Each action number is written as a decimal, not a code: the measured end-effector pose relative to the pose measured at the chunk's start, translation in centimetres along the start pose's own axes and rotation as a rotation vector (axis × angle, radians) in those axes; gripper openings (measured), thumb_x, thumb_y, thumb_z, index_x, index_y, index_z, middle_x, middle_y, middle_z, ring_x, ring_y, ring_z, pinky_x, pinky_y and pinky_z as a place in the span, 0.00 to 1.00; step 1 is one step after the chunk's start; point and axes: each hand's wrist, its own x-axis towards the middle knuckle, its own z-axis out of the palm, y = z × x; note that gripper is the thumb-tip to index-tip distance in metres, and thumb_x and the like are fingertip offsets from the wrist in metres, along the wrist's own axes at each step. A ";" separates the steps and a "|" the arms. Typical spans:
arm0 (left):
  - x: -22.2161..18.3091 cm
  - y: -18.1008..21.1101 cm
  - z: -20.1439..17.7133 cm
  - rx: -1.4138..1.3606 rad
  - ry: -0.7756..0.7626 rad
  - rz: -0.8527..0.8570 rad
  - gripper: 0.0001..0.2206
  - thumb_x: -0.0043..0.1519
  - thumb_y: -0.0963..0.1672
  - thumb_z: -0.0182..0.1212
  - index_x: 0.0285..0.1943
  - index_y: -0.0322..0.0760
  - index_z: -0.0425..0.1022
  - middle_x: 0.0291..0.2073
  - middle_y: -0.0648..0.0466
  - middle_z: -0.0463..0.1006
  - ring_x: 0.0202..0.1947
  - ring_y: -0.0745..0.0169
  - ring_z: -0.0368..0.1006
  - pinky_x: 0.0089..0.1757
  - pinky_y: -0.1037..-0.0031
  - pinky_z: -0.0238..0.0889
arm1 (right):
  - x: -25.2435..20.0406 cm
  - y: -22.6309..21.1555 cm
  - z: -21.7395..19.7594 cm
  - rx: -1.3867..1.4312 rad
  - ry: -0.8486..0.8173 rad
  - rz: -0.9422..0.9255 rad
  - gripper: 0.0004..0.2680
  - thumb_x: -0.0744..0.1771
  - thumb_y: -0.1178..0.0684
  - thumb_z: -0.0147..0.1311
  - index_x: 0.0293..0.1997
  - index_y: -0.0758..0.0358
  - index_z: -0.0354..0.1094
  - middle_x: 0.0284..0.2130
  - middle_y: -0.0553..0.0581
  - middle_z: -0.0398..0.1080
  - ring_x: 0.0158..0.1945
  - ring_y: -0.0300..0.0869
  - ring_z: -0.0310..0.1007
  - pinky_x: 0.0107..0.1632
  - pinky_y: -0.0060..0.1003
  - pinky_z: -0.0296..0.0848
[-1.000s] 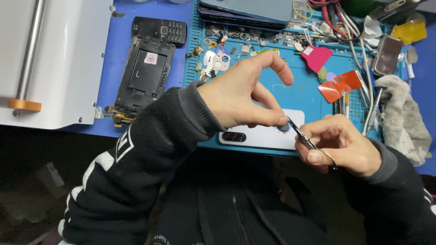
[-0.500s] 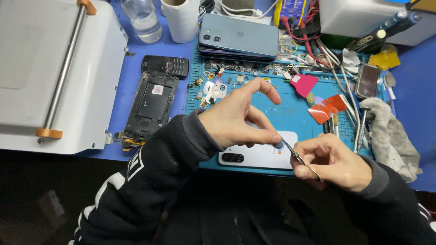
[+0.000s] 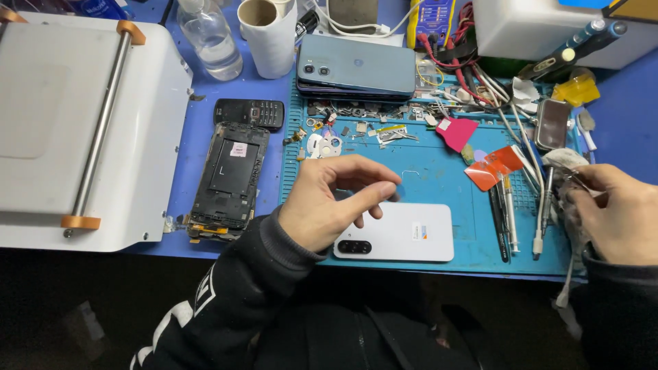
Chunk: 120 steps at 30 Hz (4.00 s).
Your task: Repairing a smartphone by cutting and applying adhesive tape to the back panel.
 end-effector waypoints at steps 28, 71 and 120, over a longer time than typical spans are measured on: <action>-3.4 -3.1 1.2 -0.308 0.296 0.087 0.16 0.75 0.44 0.47 0.67 0.28 0.64 0.30 0.47 0.79 0.22 0.73 0.65 0.25 0.83 0.54 | -0.2 -13.6 -2.7 -0.299 -0.082 -0.558 0.06 0.66 0.58 0.67 0.44 0.64 0.76 0.32 0.57 0.74 0.33 0.49 0.72 0.36 0.41 0.72; -4.2 -5.1 0.6 1.323 0.036 0.418 0.41 0.54 0.62 0.67 0.67 0.31 0.70 0.58 0.47 0.69 0.55 0.49 0.60 0.51 0.59 0.53 | -1.5 -12.0 0.7 -0.042 -0.158 -0.553 0.07 0.65 0.61 0.62 0.47 0.61 0.77 0.39 0.60 0.75 0.34 0.45 0.76 0.35 0.36 0.73; -5.7 -5.6 -2.5 1.108 0.101 0.371 0.40 0.50 0.58 0.73 0.64 0.29 0.70 0.54 0.48 0.69 0.50 0.50 0.61 0.49 0.61 0.57 | 0.7 -14.6 1.5 -0.200 -0.264 -0.731 0.06 0.63 0.50 0.59 0.38 0.57 0.75 0.29 0.49 0.75 0.28 0.43 0.77 0.28 0.39 0.73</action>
